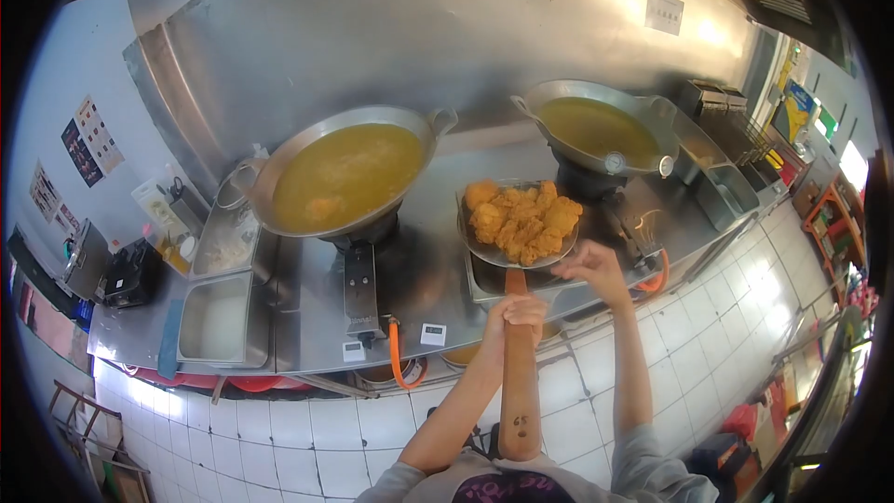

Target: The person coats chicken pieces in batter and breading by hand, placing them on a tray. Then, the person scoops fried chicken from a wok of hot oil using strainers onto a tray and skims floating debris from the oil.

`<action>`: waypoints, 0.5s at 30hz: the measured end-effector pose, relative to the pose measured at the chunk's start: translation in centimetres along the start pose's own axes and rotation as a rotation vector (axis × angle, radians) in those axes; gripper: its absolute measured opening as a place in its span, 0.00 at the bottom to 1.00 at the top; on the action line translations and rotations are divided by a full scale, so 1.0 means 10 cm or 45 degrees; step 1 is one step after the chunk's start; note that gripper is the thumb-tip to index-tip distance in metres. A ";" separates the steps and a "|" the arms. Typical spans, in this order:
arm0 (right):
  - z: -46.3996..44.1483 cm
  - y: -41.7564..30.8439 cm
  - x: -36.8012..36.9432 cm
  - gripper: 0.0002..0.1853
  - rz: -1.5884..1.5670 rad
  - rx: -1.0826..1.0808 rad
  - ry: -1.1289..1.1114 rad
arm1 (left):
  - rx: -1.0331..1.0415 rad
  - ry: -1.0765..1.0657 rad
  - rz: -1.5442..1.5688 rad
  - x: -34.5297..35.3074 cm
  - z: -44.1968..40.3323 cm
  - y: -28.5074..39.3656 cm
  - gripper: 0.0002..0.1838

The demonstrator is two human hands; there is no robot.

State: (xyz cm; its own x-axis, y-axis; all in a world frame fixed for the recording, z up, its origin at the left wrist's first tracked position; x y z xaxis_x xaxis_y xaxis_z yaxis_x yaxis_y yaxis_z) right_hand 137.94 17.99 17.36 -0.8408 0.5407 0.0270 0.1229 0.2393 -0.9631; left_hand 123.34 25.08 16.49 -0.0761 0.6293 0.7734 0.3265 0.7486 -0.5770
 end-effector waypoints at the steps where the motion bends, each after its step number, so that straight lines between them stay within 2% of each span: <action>1: -0.05 -0.05 0.01 0.10 0.072 -0.012 -0.066 | 0.003 0.012 0.002 0.02 0.00 -0.03 0.10; 2: -0.08 -0.06 -0.04 0.10 0.069 -0.012 -0.065 | 0.002 0.023 0.000 0.03 0.00 -0.04 0.10; 5: -0.16 -0.28 -0.16 0.08 -0.114 -0.332 0.017 | -0.006 0.007 0.008 0.00 0.01 -0.02 0.10; 6: -0.23 -0.31 -0.15 0.08 -0.113 -0.329 0.013 | -0.004 0.004 0.010 -0.03 0.02 0.00 0.10; 9: -0.43 -0.52 -0.15 0.05 0.042 -0.386 0.329 | -0.024 -0.010 -0.042 -0.16 0.05 0.05 0.08; 10: -0.54 -0.59 -0.12 0.05 0.045 -0.388 0.328 | -0.018 -0.011 -0.078 -0.21 0.07 0.06 0.07; 12: -0.77 -0.73 -0.14 0.06 -0.294 -0.520 0.398 | -0.012 -0.024 -0.120 -0.28 0.10 0.08 0.06; 13: -0.87 -0.84 -0.10 0.06 -0.294 -0.525 0.389 | -0.021 -0.035 -0.145 -0.33 0.13 0.09 0.06; 15: -1.08 -1.09 0.13 0.08 -0.107 -0.435 0.182 | -0.025 -0.049 -0.176 -0.38 0.16 0.09 0.05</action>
State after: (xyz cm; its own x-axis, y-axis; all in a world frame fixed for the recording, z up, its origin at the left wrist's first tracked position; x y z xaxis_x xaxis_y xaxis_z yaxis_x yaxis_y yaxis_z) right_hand 141.22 24.81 30.84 -0.7762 0.6091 0.1628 0.2455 0.5299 -0.8118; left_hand 122.43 23.66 12.63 -0.1572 0.5284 0.8343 0.3288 0.8246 -0.4603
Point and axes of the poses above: each hand's wrist, its own z-axis away from the middle knuckle, its own x-axis out of the palm, y = z × x, the point moved 7 cm from there along -z, towards the middle knuckle, and after that the axes turned 10 degrees about -y, right-handed, at the moved point
